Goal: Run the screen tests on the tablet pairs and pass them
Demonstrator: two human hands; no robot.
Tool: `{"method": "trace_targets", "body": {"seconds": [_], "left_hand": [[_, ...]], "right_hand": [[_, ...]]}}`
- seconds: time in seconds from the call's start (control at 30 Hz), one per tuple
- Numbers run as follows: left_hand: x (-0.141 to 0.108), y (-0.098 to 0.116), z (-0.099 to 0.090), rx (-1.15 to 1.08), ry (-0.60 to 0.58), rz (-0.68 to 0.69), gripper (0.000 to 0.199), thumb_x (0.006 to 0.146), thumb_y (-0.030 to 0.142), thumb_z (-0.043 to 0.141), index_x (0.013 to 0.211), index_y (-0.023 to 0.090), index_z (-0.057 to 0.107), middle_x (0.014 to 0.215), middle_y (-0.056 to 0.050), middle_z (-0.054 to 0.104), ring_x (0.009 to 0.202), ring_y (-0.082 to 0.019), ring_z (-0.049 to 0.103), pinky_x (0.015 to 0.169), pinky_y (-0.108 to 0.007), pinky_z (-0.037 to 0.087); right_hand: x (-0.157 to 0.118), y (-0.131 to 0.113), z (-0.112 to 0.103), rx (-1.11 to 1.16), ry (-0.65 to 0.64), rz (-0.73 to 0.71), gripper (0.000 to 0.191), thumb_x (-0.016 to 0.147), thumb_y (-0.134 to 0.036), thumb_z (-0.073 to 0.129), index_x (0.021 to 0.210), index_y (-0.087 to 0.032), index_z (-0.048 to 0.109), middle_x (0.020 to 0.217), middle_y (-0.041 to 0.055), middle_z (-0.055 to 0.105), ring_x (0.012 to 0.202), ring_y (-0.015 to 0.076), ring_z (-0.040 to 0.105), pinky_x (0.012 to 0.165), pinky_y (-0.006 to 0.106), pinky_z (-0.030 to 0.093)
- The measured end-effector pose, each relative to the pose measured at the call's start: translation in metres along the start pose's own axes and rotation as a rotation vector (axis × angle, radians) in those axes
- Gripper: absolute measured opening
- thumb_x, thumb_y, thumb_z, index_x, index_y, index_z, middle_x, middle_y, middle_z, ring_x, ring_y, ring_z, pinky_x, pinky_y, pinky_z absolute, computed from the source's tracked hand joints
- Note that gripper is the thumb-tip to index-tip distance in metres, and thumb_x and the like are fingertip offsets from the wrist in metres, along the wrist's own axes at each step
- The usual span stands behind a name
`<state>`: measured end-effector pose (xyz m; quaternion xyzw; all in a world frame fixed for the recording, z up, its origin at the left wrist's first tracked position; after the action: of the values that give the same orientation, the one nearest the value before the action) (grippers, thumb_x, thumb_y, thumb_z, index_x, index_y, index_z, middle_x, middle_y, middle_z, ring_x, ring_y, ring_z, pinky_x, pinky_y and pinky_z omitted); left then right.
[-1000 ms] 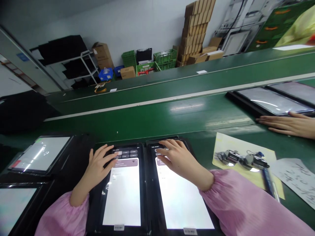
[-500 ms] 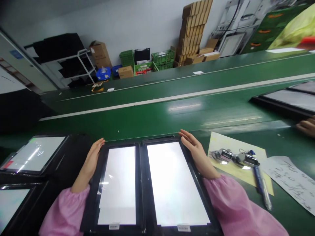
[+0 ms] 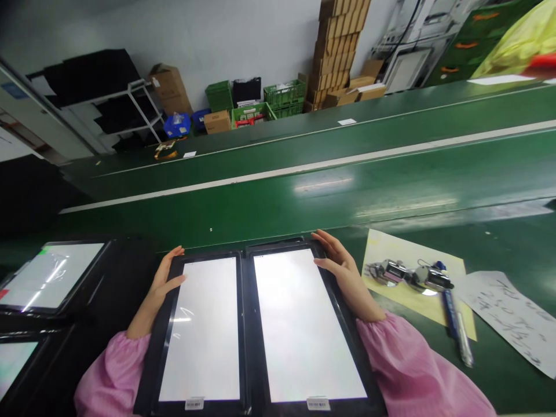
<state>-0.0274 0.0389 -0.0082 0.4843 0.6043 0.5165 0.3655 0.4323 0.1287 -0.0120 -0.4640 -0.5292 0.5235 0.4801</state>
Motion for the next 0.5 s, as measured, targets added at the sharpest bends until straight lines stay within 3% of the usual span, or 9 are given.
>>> {"method": "trace_targets", "body": {"seconds": [0.17,0.33,0.5], "left_hand": [[0.000,-0.004,0.000,0.024,-0.022,0.023,0.083,0.079,0.043,0.084,0.153,0.026,0.050,0.161,-0.012,0.049,0.158,-0.038,0.037,0.133,-0.055,0.024],[0.003,-0.010,-0.003,0.005,-0.045,0.026,0.085,0.078,0.048,0.083,0.153,0.026,0.050,0.161,-0.012,0.050,0.157,-0.040,0.037,0.132,-0.058,0.024],[0.005,-0.013,-0.004,0.009,-0.077,0.015,0.097,0.069,0.041,0.092,0.154,0.027,0.048,0.161,-0.013,0.048,0.156,-0.042,0.038,0.132,-0.061,0.023]], "right_hand": [[-0.002,-0.003,0.002,0.002,-0.025,-0.036,0.071,0.082,-0.032,0.074,0.149,-0.034,0.051,0.163,0.0049,0.051,0.157,0.0294,0.038,0.131,0.050,0.031],[-0.003,-0.001,0.003,0.003,-0.051,-0.059,0.072,0.082,-0.031,0.073,0.150,-0.038,0.050,0.163,0.0014,0.051,0.158,0.0291,0.037,0.132,0.048,0.032],[0.000,0.004,0.002,0.004,-0.043,-0.071,0.079,0.077,-0.031,0.077,0.151,-0.037,0.050,0.164,0.0030,0.050,0.158,0.0317,0.037,0.132,0.052,0.032]]}}
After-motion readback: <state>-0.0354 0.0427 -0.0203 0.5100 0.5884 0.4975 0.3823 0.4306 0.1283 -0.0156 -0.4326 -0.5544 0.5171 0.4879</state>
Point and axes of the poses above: each hand's wrist, its own x-axis towards the middle knuckle, its own z-axis out of the palm, y = z × x, the point moved 7 cm from there along x, towards the middle knuckle
